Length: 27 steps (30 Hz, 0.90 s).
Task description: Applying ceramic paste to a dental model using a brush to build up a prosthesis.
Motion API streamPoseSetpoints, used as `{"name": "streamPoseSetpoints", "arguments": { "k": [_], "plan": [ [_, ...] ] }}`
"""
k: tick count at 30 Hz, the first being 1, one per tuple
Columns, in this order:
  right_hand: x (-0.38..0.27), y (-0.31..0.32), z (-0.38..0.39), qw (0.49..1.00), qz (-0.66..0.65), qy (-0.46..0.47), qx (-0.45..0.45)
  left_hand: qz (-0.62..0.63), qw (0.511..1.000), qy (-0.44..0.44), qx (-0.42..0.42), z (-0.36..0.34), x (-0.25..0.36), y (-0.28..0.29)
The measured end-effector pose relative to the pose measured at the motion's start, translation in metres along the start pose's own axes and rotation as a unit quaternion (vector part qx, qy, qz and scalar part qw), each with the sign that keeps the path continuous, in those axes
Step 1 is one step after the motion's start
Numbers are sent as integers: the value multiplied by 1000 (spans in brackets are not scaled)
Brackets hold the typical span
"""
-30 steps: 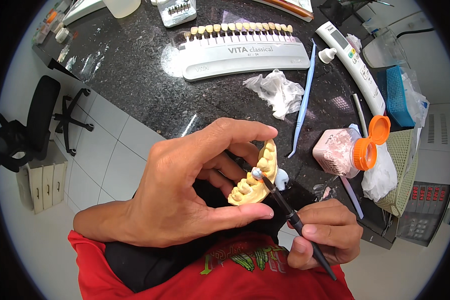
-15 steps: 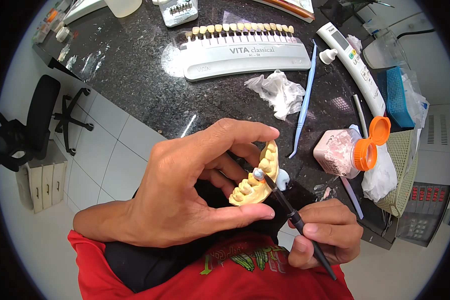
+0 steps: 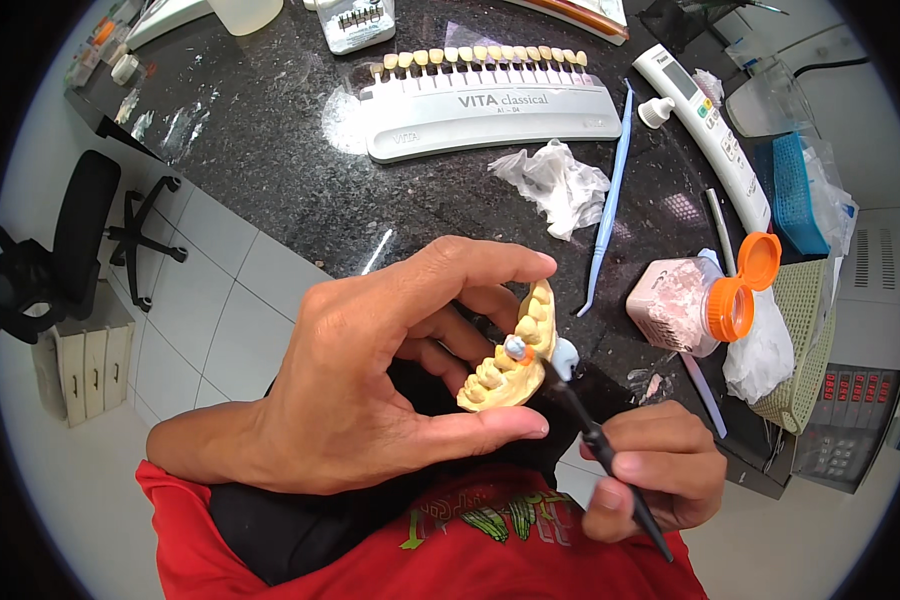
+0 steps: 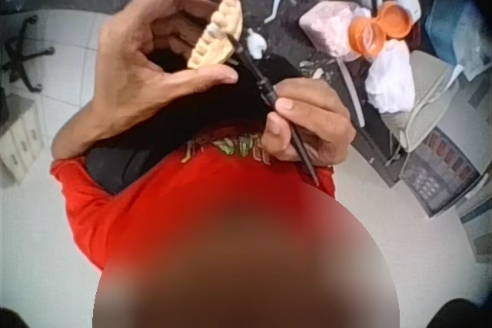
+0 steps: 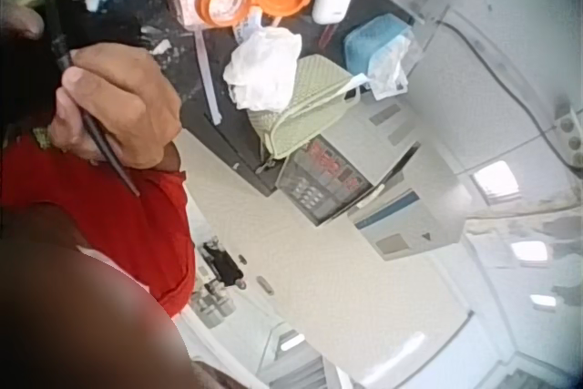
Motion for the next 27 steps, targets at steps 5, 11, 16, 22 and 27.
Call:
{"name": "streamPoseSetpoints", "arguments": {
  "k": [5, 11, 16, 22, 27],
  "plan": [
    [-1, 9, 9, 992, -73, -19, 101, 1, 999, 38, -1, 0, 1, 1],
    [4, 30, 13, 992, -18, -121, 16, -1, 1000, 23, -2, -1, 4, 3],
    [7, 25, 14, 988, -14, -153, 25, -24, 1000, 14, -8, -2, 0, 3],
    [4, 24, 11, 988, 25, -153, 15, -17, 1000, 7, -7, -1, 0, 1],
    [4, 24, 10, 992, 32, -124, 0, -23, 1000, 12, -2, 0, 1, 2]
  ]
}}
Point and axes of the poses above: each hand's wrist, its own z-axis away from the middle knuckle, its own y-axis out of the back of the hand, x = y × z, the point moved 2 cm from there along -z, towards the middle knuckle, and after that the axes turned 8 degrees about -x, right-handed, at the moved point
